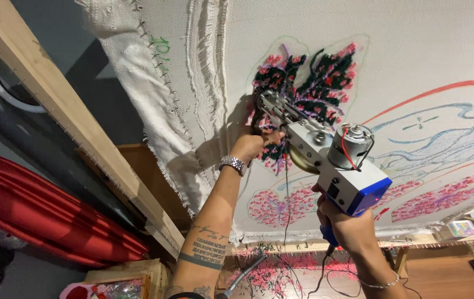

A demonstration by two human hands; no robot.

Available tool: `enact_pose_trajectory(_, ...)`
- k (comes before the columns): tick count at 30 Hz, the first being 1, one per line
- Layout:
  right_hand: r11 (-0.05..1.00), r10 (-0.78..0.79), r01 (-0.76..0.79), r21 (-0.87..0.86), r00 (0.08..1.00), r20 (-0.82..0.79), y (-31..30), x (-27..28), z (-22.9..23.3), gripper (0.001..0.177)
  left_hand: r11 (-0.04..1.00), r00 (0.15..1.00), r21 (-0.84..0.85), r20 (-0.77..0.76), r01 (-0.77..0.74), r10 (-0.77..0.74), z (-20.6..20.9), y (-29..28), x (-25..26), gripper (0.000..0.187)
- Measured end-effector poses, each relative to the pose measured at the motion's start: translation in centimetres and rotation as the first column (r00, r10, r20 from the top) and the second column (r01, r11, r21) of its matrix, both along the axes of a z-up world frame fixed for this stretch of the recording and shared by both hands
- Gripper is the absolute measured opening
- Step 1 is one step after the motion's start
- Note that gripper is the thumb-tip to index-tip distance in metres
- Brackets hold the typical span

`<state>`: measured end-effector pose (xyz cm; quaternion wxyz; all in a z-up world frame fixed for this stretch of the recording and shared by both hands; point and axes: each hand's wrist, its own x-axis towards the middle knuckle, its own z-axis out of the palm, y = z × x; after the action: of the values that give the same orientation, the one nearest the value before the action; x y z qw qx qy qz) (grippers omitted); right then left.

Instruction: Use a tufting gun to insert yarn into a canvas frame to create a rug pattern.

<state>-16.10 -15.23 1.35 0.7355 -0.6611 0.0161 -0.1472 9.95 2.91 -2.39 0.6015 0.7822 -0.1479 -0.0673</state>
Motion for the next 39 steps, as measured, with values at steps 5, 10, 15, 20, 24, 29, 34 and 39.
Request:
enact_pose_trajectory(5,1.0,0.005,-0.005,-0.028,1.0,-0.013,-0.3,0.0,0.1,0.031,0.816,0.968,-0.532,0.029,0.226,-0.249,-0.5,-0.5,0.6,0.03)
enact_pose_trajectory(10,0.998,0.021,-0.017,0.06,0.998,-0.053,-0.3,-0.6,0.9,0.04,0.917,0.947,-0.319,0.283,0.24,-0.149,-2.2,-0.6,1.4,0.035)
enact_pose_trajectory(15,0.998,0.053,-0.053,0.034,0.999,0.001,-2.5,-1.0,1.4,0.049,0.966,0.968,-0.19,-0.145,0.175,-0.204,1.5,-0.9,-2.6,0.045)
enact_pose_trajectory(20,0.987,0.13,-0.134,0.085,0.99,0.059,-6.0,-2.3,1.5,0.056,0.823,0.87,-0.396,-0.107,0.406,-0.481,0.6,-2.3,-3.2,0.041)
enact_pose_trajectory(24,0.99,0.127,-0.13,0.053,0.991,0.046,-8.1,-3.6,1.5,0.056,0.739,0.778,-0.394,-0.087,0.546,-0.622,1.8,-2.6,-5.7,0.043)
enact_pose_trajectory(29,0.987,0.135,-0.14,0.074,0.988,0.074,-10.1,-5.0,0.0,0.058,0.732,0.761,-0.379,-0.099,0.567,-0.641,1.9,-2.8,-7.7,0.052)
enact_pose_trajectory(34,0.987,0.15,-0.155,0.033,0.981,0.122,-10.8,-6.3,0.1,0.056,0.737,0.753,-0.303,-0.085,0.605,-0.653,3.3,-3.3,-8.9,0.045)
enact_pose_trajectory(39,0.97,0.181,-0.203,0.132,0.97,0.163,-11.3,-6.7,-1.0,0.049,0.83,0.827,-0.13,-0.092,0.542,-0.554,3.7,-3.2,-9.4,0.04)
